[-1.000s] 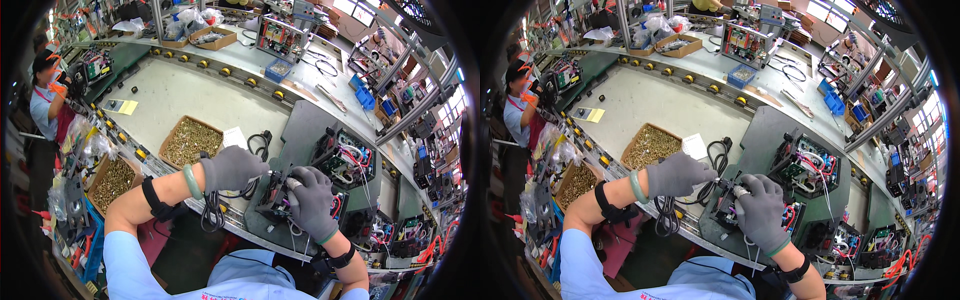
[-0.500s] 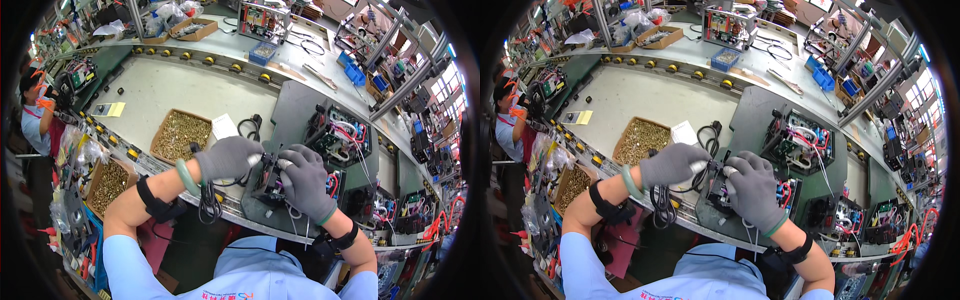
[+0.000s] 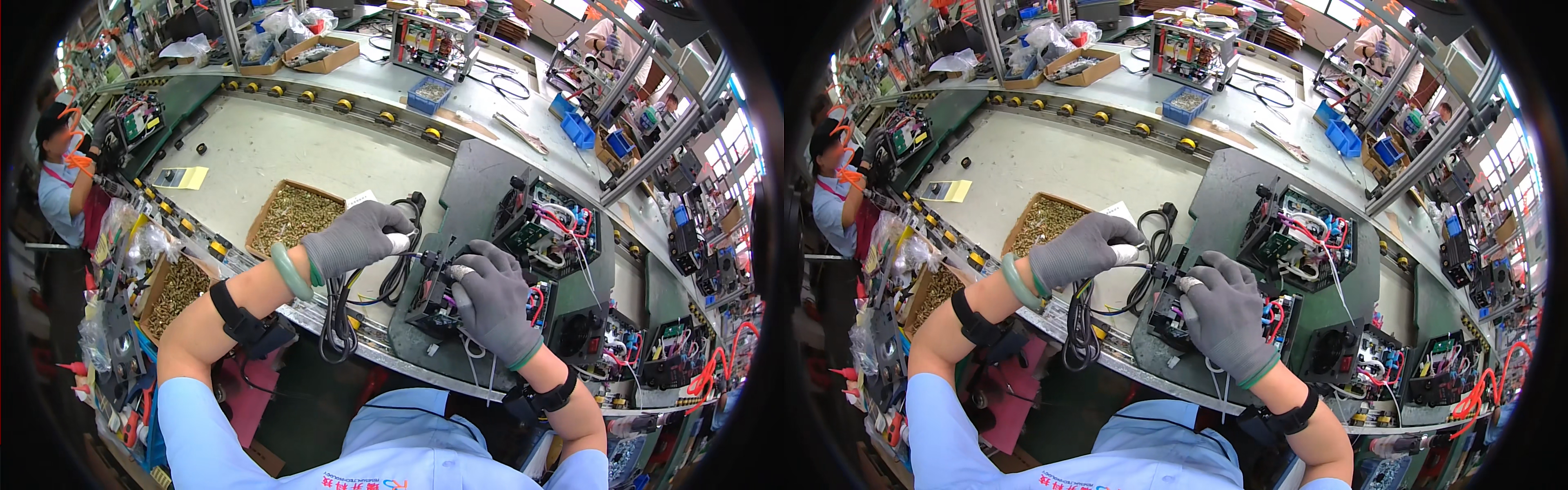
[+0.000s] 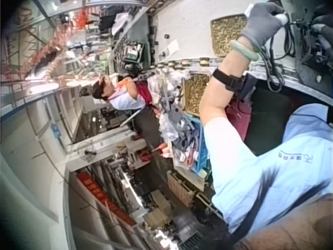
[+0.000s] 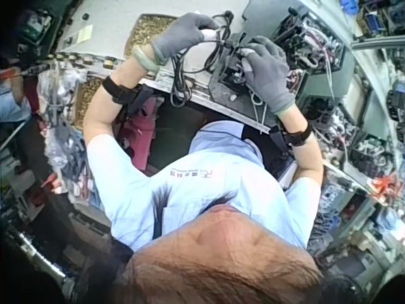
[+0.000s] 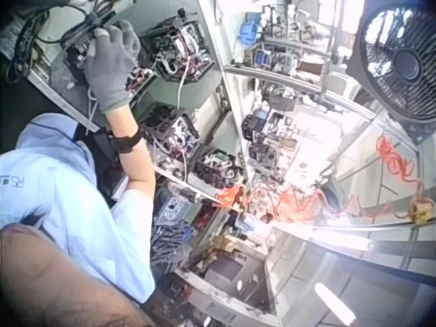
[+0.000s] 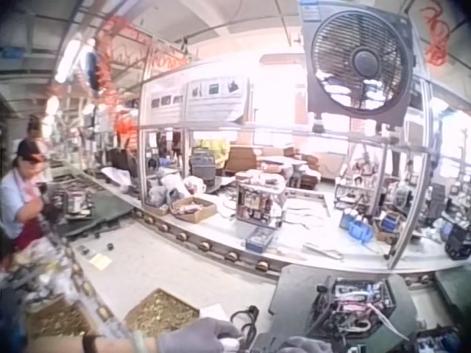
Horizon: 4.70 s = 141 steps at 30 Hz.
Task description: The recorder is wiring and assembling internal components of solar power inverters on a factory assembly line.
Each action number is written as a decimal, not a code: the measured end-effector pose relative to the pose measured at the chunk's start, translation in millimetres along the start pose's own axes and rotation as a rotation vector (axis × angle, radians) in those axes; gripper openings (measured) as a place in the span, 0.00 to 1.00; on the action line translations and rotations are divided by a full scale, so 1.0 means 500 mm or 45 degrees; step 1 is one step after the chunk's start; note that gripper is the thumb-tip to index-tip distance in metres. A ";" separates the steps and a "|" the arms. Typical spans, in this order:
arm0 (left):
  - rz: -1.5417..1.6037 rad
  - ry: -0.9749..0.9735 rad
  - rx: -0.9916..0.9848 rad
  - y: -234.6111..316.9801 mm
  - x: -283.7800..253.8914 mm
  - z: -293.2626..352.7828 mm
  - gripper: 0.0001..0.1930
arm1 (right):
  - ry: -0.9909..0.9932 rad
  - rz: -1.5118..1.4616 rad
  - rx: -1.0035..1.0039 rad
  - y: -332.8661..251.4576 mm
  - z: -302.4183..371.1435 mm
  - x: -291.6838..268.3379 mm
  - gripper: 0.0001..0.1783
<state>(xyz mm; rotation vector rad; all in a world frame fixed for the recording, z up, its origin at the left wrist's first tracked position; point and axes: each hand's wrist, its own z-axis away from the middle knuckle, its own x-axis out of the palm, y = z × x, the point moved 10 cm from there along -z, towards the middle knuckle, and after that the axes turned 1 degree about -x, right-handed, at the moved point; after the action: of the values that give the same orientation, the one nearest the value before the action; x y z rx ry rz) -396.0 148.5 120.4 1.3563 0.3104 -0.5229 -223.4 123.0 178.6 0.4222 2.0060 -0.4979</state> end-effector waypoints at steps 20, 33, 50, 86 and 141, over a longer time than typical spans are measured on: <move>-0.335 -0.172 0.185 0.033 -0.005 -0.022 0.08 | 0.075 0.034 0.001 0.001 0.000 -0.010 0.09; -1.167 -0.057 0.701 0.131 0.044 0.011 0.05 | 0.127 0.048 -0.020 -0.009 -0.001 -0.013 0.09; -0.242 0.008 0.566 0.065 0.039 0.012 0.10 | 0.166 0.039 0.014 0.002 -0.006 -0.018 0.09; 0.436 -0.280 -0.109 -0.118 0.003 0.189 0.19 | -0.142 -0.132 0.299 0.069 -0.025 0.042 0.10; 0.190 -0.346 -0.106 0.000 0.076 -0.015 0.12 | 0.253 -0.470 0.525 0.152 0.081 -0.071 0.07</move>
<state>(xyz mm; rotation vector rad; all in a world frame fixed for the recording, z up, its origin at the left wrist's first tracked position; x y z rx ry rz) -363.2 149.1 100.1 1.2002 0.0081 -0.5559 -140.0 164.0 179.8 0.3590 2.1830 -1.1504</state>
